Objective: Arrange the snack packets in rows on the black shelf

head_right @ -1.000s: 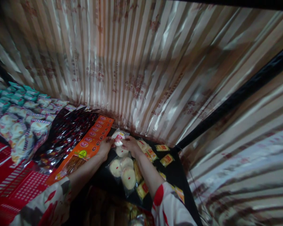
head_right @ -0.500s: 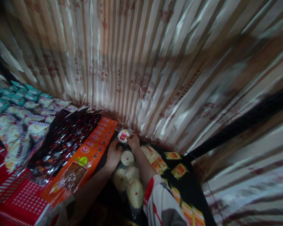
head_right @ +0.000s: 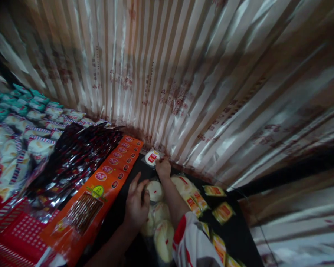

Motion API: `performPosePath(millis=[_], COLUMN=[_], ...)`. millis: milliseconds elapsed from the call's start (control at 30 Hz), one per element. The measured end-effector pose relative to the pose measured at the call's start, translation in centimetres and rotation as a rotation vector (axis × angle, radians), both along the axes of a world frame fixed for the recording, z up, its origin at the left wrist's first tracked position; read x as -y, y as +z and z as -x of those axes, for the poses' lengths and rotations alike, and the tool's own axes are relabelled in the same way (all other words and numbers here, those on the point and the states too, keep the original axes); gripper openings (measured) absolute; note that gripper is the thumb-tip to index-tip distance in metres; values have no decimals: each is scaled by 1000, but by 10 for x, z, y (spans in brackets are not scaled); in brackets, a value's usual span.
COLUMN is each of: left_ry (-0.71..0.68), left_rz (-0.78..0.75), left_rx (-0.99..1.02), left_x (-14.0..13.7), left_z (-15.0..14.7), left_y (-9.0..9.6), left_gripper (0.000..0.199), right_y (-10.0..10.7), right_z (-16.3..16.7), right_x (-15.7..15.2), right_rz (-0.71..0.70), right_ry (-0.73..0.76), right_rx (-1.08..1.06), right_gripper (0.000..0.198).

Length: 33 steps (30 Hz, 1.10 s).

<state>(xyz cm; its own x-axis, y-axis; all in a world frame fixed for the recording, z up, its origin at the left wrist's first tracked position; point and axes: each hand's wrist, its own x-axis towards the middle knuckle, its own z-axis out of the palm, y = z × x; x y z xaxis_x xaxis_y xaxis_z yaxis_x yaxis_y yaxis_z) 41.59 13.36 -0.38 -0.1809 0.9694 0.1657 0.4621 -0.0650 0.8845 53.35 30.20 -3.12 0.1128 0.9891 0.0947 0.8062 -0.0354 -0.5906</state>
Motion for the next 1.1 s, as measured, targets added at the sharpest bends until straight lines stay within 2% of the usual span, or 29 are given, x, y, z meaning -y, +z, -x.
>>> performPosePath(millis=[100,133,200,233,333,400,533,733,867,1100], left_ry=[-2,-2,24,47,120,166,224,313,341,367], left_rz=[-27,-31,-19,0,77,127,178,125,109,113], left_rx=[-14,-10,37,81,237,301,347,451,523,578], left_x=[1,2,4,4,2,-1,-7,-9,-11,-16], left_z=[3,3,1,-1,-5,-5,-1,-2,-1,2], left_y=[-2,-4,-10,-14,-21,-23,-23,-22,-22,-25], left_gripper=[39,39,40,40,41,40,35,34,32,33], right_y=[14,18,23,24,22,18,13,1,3,22], right_z=[10,14,24,30,51,64,81,85,88,94], right_x=[12,16,26,30,38,39,33,24,22,25], right_rz=[-54,-106,-201,-204,-13,119,184,168,156,88], right_ry=[-243,-261,-214,-144,117,187,165,130,155,236], right_rx=[21,31,21,-21,-280,-447,-554,-630,-541,22], right_gripper=[48,50,46,41,33,36,45,49,49,47])
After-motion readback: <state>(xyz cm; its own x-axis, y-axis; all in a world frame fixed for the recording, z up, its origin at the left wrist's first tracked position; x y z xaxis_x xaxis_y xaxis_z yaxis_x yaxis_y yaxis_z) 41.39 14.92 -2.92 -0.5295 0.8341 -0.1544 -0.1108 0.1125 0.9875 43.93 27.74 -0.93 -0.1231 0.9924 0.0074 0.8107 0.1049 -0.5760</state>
